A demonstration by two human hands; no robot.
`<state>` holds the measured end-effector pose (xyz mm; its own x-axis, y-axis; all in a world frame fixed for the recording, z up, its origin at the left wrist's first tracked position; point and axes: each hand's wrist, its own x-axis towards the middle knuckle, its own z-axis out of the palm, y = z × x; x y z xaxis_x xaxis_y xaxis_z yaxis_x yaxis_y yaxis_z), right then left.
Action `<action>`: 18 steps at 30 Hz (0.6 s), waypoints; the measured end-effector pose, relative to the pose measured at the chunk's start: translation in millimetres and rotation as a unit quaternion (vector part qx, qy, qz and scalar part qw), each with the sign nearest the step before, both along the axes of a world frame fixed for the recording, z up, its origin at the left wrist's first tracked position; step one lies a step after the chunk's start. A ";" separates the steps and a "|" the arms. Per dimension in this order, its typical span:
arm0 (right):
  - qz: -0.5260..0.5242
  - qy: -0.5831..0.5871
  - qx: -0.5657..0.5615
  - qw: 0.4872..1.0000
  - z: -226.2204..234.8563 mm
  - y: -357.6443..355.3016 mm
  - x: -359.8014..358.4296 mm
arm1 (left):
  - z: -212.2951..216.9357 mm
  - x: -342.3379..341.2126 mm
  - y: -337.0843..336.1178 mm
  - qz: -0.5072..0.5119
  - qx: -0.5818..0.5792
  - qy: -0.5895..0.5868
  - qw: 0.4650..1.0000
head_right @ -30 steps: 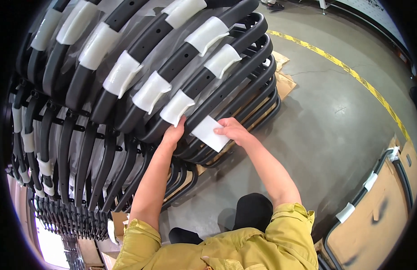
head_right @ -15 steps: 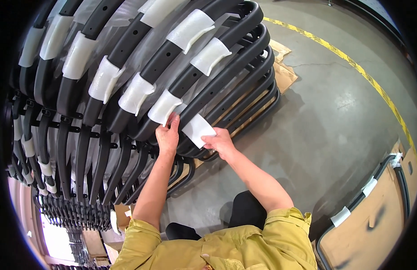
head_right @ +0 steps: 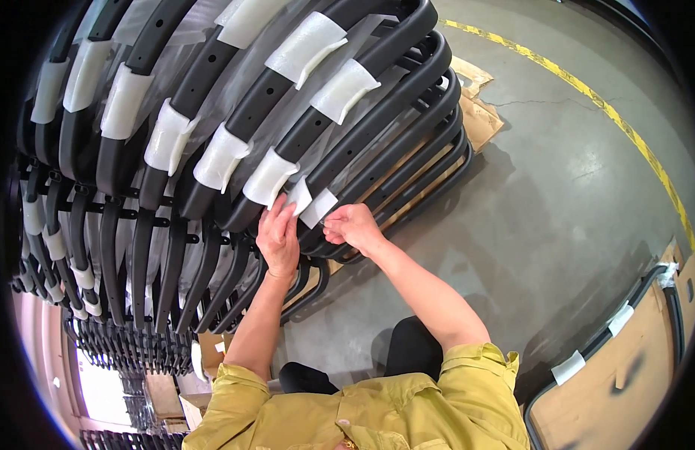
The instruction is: Applying protective foam padding to metal frames and preparing them for transport in a warehouse environment.
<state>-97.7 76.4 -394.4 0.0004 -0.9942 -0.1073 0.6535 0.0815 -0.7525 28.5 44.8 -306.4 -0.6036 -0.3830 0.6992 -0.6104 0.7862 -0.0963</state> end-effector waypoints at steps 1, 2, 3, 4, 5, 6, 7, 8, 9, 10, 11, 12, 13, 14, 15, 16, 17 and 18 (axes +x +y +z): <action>0.001 0.001 0.000 1.000 2.5 2.6 -0.9 | -1.0 4.3 -2.8 0.001 0.000 0.001 1.000; 0.001 0.052 0.015 0.999 4.1 4.9 -2.3 | -1.5 8.5 -5.4 -0.028 -0.001 -0.015 1.000; 0.002 0.104 0.029 0.994 6.1 6.8 -2.6 | -1.9 11.6 -7.1 -0.056 -0.001 -0.030 0.998; 0.005 0.102 0.030 0.994 6.4 10.3 -2.6 | -4.2 8.8 -6.7 -0.054 0.010 -0.034 0.998; -0.019 0.125 0.000 0.992 6.9 14.2 -1.7 | -5.5 8.6 -7.9 -0.051 0.011 -0.035 0.998; -0.043 0.148 -0.030 0.988 8.1 17.4 -0.6 | -6.8 9.1 -9.7 -0.061 0.013 -0.037 0.997; -0.041 0.148 -0.029 0.988 10.3 19.8 -0.2 | -8.5 9.1 -12.8 -0.072 0.015 -0.038 0.997; -0.061 0.161 -0.050 0.984 13.2 21.7 0.6 | -10.1 7.5 -16.4 -0.076 -0.003 -0.033 0.997; -0.081 0.174 -0.071 0.979 14.8 22.6 2.7 | -11.4 6.4 -17.5 -0.073 -0.002 -0.032 0.997; -0.079 0.175 -0.071 0.979 13.6 22.1 5.8 | -13.6 4.6 -18.2 -0.045 -0.006 -0.026 0.999; -0.084 0.147 -0.071 0.983 12.4 21.3 9.7 | -14.7 3.8 -19.0 -0.017 -0.010 -0.020 1.000; -0.089 0.118 -0.071 0.986 12.4 20.3 13.1 | -13.5 4.0 -19.8 -0.009 0.004 -0.016 1.000; -0.087 0.121 -0.070 0.986 12.1 19.7 14.1 | -13.3 1.8 -18.5 -0.008 0.005 -0.013 1.000; -0.095 0.103 -0.075 0.987 12.4 19.2 15.5 | -12.5 -0.6 -16.5 0.027 0.025 0.010 0.999; -0.103 0.086 -0.079 0.988 13.1 18.7 17.0 | -12.4 -1.4 -15.5 0.061 0.045 0.032 0.997; -0.101 0.087 -0.080 0.988 19.4 18.4 16.8 | -14.3 0.4 -16.4 0.063 0.044 0.034 0.996; -0.088 0.078 -0.081 0.990 33.9 18.4 16.1 | -14.3 4.6 -16.7 0.067 0.033 0.010 0.997; -0.076 0.069 -0.082 0.991 45.7 16.3 16.8 | -13.5 8.5 -16.6 0.070 0.022 -0.014 0.997</action>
